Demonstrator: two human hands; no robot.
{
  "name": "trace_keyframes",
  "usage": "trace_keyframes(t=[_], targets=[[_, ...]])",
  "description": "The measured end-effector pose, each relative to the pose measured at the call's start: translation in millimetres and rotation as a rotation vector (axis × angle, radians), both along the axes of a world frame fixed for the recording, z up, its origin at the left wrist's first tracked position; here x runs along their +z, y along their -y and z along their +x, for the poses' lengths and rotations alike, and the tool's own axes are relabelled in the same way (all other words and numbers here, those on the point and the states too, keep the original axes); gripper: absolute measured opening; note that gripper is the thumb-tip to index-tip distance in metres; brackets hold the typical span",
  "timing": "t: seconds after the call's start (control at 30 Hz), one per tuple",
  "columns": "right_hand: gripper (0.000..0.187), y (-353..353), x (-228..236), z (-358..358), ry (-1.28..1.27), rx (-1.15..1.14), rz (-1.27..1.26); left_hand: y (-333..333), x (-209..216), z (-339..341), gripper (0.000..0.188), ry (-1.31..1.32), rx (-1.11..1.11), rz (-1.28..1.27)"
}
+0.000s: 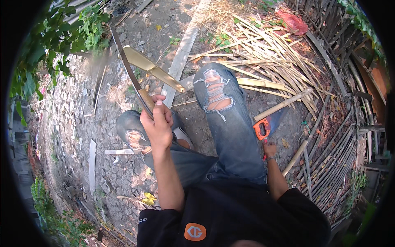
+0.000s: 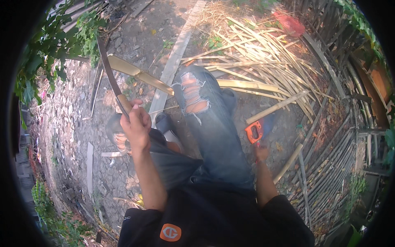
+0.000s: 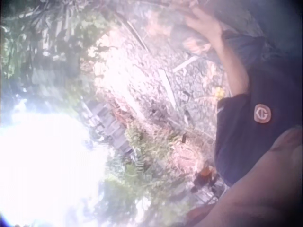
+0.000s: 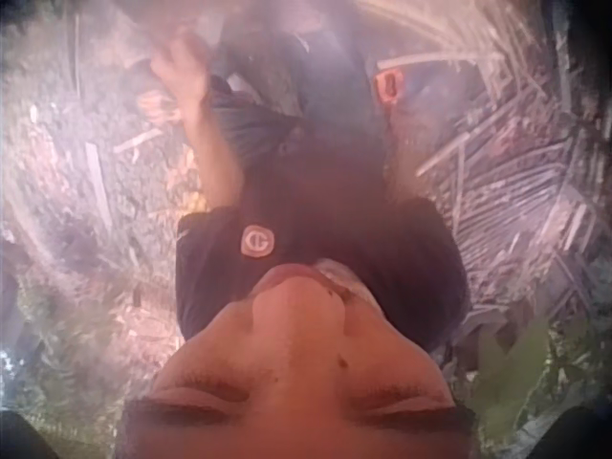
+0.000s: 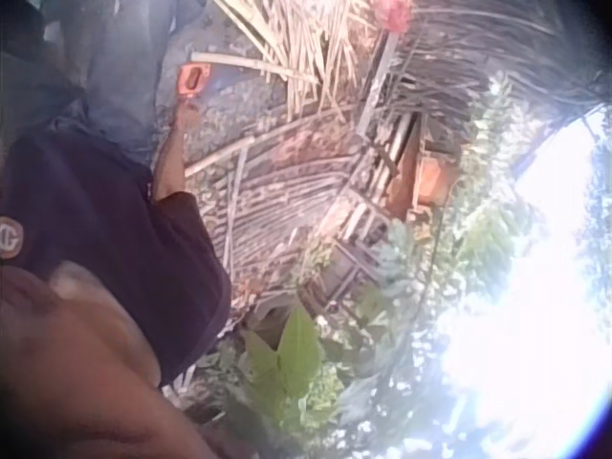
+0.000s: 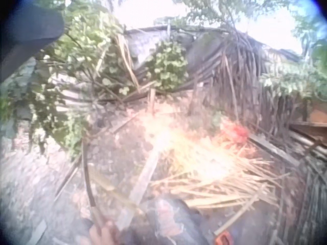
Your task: The person sits on the ground and uses a machete to split a bamboo pole into thin strips. They repeatedly position the bamboo, strike it with a wooden mallet to drive the blade through, and separate the resulting strips.
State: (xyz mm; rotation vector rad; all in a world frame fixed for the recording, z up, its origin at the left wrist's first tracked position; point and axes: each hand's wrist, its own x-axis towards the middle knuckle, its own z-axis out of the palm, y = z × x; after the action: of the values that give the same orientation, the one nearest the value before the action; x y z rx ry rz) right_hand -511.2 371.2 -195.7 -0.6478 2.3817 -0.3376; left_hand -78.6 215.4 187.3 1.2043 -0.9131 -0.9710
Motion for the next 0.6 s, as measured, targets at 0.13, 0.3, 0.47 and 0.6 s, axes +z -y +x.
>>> trace_keyframes(t=[0.13,0.3,0.47,0.6], targets=[[0.075,-3.5,-15.2,47.4,-0.267,0.113,-0.085,-0.3,-0.1,-2.5,0.02,0.01,-0.01,0.009],[0.07,68.7,-10.4,33.5,-0.345,0.118,-0.414,-6.6,-1.2,0.2,0.02,-0.017,0.003,0.012],[0.07,158.4,-0.3,6.9,0.21,-0.205,-0.36,-6.9,-3.7,-3.6,0.022,-0.027,-0.054,-0.024],[0.083,195.6,13.1,25.1,-0.055,-0.34,-0.057,-4.5,0.1,-5.5,0.02,-0.051,-0.018,-0.036]])
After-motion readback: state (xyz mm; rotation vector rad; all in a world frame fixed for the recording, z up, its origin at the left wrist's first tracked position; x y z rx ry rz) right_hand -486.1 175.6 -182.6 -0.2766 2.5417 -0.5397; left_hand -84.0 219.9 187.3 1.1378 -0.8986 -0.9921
